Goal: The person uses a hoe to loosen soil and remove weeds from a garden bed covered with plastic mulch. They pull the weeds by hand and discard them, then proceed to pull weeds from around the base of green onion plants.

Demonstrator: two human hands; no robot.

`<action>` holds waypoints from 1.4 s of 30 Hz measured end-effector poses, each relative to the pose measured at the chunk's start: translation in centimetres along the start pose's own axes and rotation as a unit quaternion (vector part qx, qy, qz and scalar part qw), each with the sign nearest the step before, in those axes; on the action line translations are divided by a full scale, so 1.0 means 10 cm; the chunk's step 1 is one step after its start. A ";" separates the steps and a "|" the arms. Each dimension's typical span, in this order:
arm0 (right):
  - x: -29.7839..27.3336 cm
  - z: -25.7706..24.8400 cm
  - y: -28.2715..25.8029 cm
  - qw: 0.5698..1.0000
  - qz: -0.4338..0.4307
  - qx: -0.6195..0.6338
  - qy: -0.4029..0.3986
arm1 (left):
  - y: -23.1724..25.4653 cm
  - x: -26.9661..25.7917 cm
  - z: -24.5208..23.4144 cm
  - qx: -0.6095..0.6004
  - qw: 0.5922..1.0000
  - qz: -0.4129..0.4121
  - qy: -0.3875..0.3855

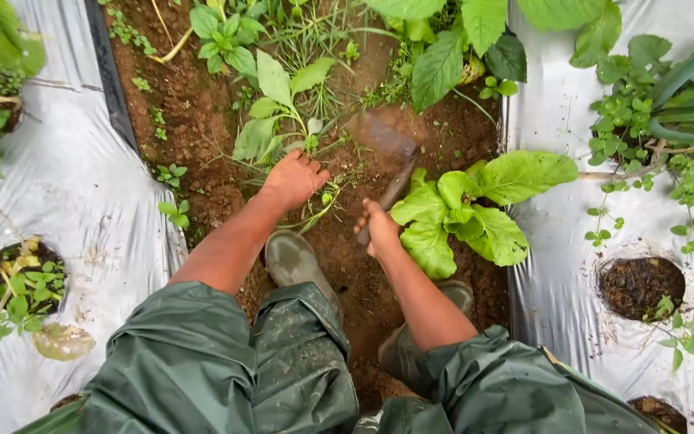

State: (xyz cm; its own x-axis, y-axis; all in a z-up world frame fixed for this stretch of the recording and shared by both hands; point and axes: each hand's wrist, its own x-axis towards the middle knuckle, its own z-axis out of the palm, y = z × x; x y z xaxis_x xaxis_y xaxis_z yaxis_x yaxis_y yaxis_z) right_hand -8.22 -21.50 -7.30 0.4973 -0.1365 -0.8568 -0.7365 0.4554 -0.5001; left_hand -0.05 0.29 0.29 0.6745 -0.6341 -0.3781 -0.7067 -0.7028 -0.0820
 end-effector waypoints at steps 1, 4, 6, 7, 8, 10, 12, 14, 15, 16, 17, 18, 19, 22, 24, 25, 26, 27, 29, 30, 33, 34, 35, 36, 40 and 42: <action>-0.07 -0.02 0.01 1.000 -0.001 -0.022 0.000 | -0.02 -0.03 -0.01 -0.010 1.000 -0.007 0.003; -0.18 0.10 -0.11 1.000 -0.022 0.001 0.010 | -0.03 -0.02 -0.01 -0.022 0.999 -0.024 -0.001; -0.12 0.23 -0.16 0.998 -0.045 0.045 0.019 | -0.08 0.03 0.02 -0.022 0.999 -0.034 -0.003; -0.06 0.25 -0.13 0.997 -0.037 0.057 0.023 | -0.09 0.06 0.04 -0.023 0.999 -0.036 0.016; -0.04 0.22 -0.06 0.997 -0.025 0.064 0.031 | -0.03 0.03 0.08 -0.031 0.998 -0.039 0.032; -0.16 0.08 -0.04 0.999 -0.025 0.021 0.032 | 0.00 -0.14 0.01 -0.038 0.998 -0.037 0.030; 0.01 0.05 -0.03 0.999 -0.029 -0.015 0.033 | -0.07 -0.20 0.01 -0.039 0.998 -0.031 0.031; 0.33 -0.02 0.13 0.997 -0.069 0.018 0.031 | -0.07 -0.26 0.16 -0.032 0.996 -0.054 0.059; 0.00 0.00 0.13 0.997 -0.063 0.015 0.039 | 0.04 -0.40 0.18 -0.040 0.997 -0.049 0.054; -0.22 0.14 0.00 0.996 -0.069 0.020 0.043 | 0.02 -0.44 0.16 -0.032 0.996 -0.054 0.065; -0.45 0.29 -0.13 0.996 -0.075 0.024 0.046 | -0.02 -0.49 0.14 -0.025 0.995 -0.059 0.076; -0.42 0.25 -0.07 0.996 -0.078 0.025 0.046 | -0.04 -0.50 0.20 -0.023 0.995 -0.058 0.078; -0.39 0.20 -0.01 0.995 -0.090 0.010 0.046 | -0.06 -0.49 0.27 -0.033 0.995 -0.065 0.068; -0.38 0.12 -0.02 0.996 -0.077 0.004 0.054 | -0.04 -0.51 0.49 -0.051 0.995 -0.072 0.042; -0.35 0.18 -0.06 0.997 -0.057 0.009 0.058 | -0.05 -0.48 0.61 -0.060 0.995 -0.080 0.032; -0.33 0.23 -0.02 0.995 -0.071 0.043 0.064 | -0.03 -0.46 0.66 -0.066 0.994 -0.084 0.039; -0.30 0.30 -0.02 0.990 -0.088 0.081 0.070 | -0.07 -0.40 0.69 -0.069 0.993 -0.085 0.048; -0.50 0.29 0.02 0.990 -0.088 0.083 0.073 | -0.05 -0.39 0.70 -0.070 0.993 -0.082 0.048; -0.89 0.25 0.08 0.998 -0.066 -0.012 0.012 | 0.01 -0.36 0.73 -0.087 0.990 -0.077 0.074; -0.97 0.20 0.10 0.998 -0.063 -0.012 0.017 | 0.01 -0.36 0.72 -0.091 0.991 -0.073 0.072; -1.08 0.06 0.12 0.987 -0.071 -0.142 -0.035 | 0.02 -0.34 0.67 -0.083 0.991 -0.050 0.094; -1.03 0.04 0.07 0.991 -0.078 -0.110 -0.027 | 0.01 -0.32 0.66 -0.097 0.991 -0.054 0.080; -0.98 0.03 0.03 0.993 -0.084 -0.077 -0.019 | 0.00 -0.31 0.65 -0.111 0.990 -0.059 0.066; -0.86 0.02 0.03 0.994 -0.081 -0.078 -0.016 | -0.02 -0.32 0.64 -0.114 0.990 -0.057 0.064; -0.75 0.05 0.10 0.993 -0.041 0.103 0.048 | -0.12 -0.37 0.37 -0.216 0.974 -0.072 0.014; -0.95 0.07 0.17 0.991 -0.035 0.114 0.055 | -0.16 -0.45 0.06 -0.280 0.955 -0.091 -0.029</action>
State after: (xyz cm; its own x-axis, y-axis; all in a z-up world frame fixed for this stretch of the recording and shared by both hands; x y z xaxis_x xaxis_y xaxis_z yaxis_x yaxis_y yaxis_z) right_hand -13.90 -18.80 0.09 0.4813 -0.2630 -0.8362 -0.5741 0.6263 -0.5274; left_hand -2.08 4.45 1.60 0.7505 -0.4776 -0.4569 -0.3426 -0.8723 0.3490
